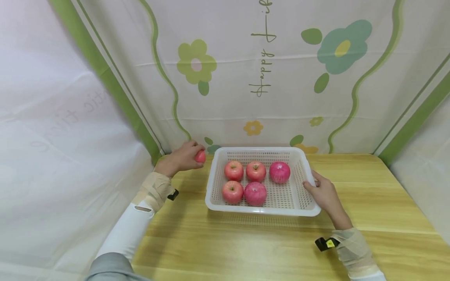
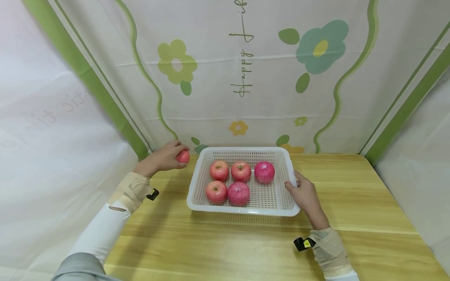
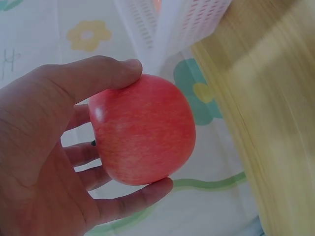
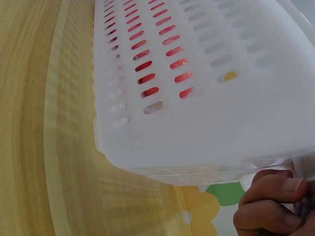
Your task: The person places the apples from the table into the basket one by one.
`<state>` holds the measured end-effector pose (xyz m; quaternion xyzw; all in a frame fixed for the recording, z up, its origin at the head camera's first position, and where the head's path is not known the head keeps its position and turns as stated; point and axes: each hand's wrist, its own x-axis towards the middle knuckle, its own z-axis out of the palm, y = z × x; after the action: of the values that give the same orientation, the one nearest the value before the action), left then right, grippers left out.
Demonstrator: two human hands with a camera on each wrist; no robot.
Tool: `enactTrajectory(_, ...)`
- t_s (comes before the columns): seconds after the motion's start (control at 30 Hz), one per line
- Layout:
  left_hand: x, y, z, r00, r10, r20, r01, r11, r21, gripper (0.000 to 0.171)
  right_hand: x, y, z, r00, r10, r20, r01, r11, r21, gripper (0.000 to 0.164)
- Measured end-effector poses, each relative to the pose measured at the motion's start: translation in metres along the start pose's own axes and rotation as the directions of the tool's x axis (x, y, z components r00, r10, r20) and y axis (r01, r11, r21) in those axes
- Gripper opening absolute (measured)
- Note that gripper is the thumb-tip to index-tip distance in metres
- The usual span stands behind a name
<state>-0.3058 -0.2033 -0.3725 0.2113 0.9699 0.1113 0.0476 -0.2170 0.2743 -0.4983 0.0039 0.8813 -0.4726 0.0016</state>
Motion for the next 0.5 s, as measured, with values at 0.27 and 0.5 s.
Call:
enactTrajectory(0.27, -0.001, 0.011, -0.002, 1.000, 0.026, 0.017, -0.027, 1.000, 0.009, 0.059, 0.000, -0.001, 0.000, 1.000, 0.008, 0.004, -0.008, 1.000, -0.002, 0.073)
enactTrajectory(0.5, -0.001, 0.020, -0.003, 0.998, 0.057, 0.027, -0.057, 0.998, 0.018, 0.061, -0.001, -0.002, 0.000, 1.000, 0.008, 0.004, -0.008, 1.000, 0.001, 0.072)
